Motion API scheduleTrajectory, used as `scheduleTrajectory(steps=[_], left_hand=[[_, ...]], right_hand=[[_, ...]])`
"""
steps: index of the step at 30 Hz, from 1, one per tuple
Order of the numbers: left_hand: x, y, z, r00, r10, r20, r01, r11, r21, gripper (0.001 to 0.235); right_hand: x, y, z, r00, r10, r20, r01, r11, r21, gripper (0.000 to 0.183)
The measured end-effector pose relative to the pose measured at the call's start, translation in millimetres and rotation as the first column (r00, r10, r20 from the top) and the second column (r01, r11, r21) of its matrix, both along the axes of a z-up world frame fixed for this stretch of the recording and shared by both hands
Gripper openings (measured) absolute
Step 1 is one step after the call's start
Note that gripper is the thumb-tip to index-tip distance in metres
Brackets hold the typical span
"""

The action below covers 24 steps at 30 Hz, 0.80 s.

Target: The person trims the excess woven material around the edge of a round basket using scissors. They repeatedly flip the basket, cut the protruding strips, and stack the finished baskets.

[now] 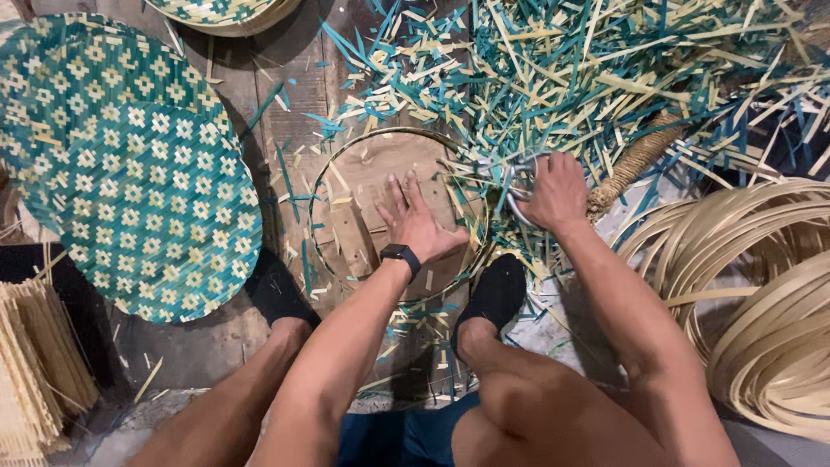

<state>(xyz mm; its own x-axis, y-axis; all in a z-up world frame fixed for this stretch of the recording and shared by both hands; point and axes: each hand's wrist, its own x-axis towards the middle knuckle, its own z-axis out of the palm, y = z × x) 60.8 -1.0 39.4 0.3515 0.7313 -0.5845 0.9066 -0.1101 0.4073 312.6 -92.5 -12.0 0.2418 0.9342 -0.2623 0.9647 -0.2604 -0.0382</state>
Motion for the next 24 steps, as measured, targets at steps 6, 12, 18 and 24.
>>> scheduleTrajectory(steps=[6,12,18,24], left_hand=[[-1.0,-1.9,-6.0,0.999,-0.033,-0.002,0.033,0.999,0.039,0.149],[-6.0,-0.8,-3.0,1.000,-0.029,-0.007,0.029,0.999,0.027,0.151],[-17.0,-4.1,0.0,0.967,-0.253,0.031,0.251,0.967,0.051,0.151],[-15.9,1.9,8.0,0.967,-0.252,0.038,0.252,0.968,0.015,0.153]], right_hand=[[-14.5,-9.8,5.1,0.987,-0.159,-0.014,0.155,0.977,-0.145,0.072],[-20.6,13.1,-24.8,0.996,-0.044,-0.072,0.047,0.998,0.043,0.051],[0.1,-9.7,-17.8,0.995,-0.061,-0.079,0.053,0.993,-0.108,0.049],[-19.8,28.8,-19.3,0.993,0.086,0.076,-0.099,0.979,0.178,0.053]])
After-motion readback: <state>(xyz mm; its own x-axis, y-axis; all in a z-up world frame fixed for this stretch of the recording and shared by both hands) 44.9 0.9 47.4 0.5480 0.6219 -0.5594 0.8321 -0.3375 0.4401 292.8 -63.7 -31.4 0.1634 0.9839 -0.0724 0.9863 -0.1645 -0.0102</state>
